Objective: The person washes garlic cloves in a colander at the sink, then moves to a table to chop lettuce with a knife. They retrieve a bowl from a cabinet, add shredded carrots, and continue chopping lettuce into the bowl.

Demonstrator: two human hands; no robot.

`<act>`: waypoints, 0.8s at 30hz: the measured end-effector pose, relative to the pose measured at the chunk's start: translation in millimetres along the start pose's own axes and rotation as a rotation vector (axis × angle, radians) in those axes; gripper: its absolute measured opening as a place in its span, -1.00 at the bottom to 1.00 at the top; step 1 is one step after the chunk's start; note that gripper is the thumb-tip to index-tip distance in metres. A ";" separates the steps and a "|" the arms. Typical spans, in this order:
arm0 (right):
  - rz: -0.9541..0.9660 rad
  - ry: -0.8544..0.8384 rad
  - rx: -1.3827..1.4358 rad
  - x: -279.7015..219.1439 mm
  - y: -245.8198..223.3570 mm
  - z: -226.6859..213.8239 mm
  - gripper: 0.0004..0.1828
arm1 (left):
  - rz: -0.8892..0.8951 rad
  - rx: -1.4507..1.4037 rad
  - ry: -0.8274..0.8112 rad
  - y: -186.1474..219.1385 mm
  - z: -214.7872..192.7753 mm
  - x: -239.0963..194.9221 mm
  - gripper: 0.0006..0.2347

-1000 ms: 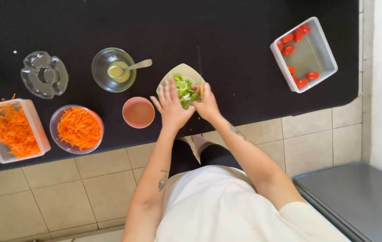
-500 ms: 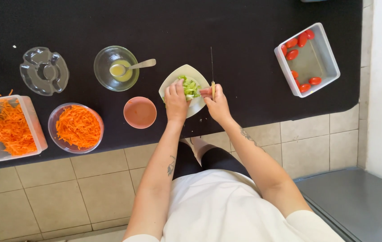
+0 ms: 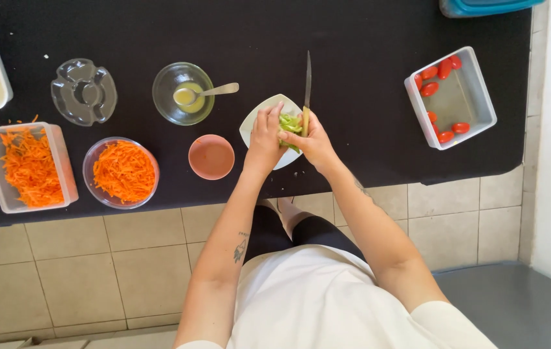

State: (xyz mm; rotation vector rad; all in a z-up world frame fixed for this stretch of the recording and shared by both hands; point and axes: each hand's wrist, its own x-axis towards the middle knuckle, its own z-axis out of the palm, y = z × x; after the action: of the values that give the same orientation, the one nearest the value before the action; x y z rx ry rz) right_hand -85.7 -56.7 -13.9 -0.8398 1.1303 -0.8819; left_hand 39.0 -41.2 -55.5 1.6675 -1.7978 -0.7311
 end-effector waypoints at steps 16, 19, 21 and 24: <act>-0.094 0.191 0.001 9.7 9.3 1.1 -0.49 | -0.535 -0.644 -0.169 9.9 -34.4 -1.2 -0.30; -0.129 0.261 0.018 12.2 25.2 5.3 -0.50 | -0.610 -0.954 0.019 -0.7 -12.5 -1.9 -0.35; -0.145 0.309 0.003 12.1 33.9 8.0 -0.52 | -0.644 -1.102 0.131 -5.1 6.2 -0.1 -0.36; -0.142 0.393 -0.083 8.0 41.1 12.9 -0.59 | -0.755 -1.317 0.266 -5.8 26.7 1.9 -0.41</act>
State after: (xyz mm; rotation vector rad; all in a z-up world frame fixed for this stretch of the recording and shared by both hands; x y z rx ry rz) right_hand -65.4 -45.5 -51.0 -0.8436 1.4688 -1.1582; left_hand 23.5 -43.2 -77.9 1.2682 -0.1707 -1.4581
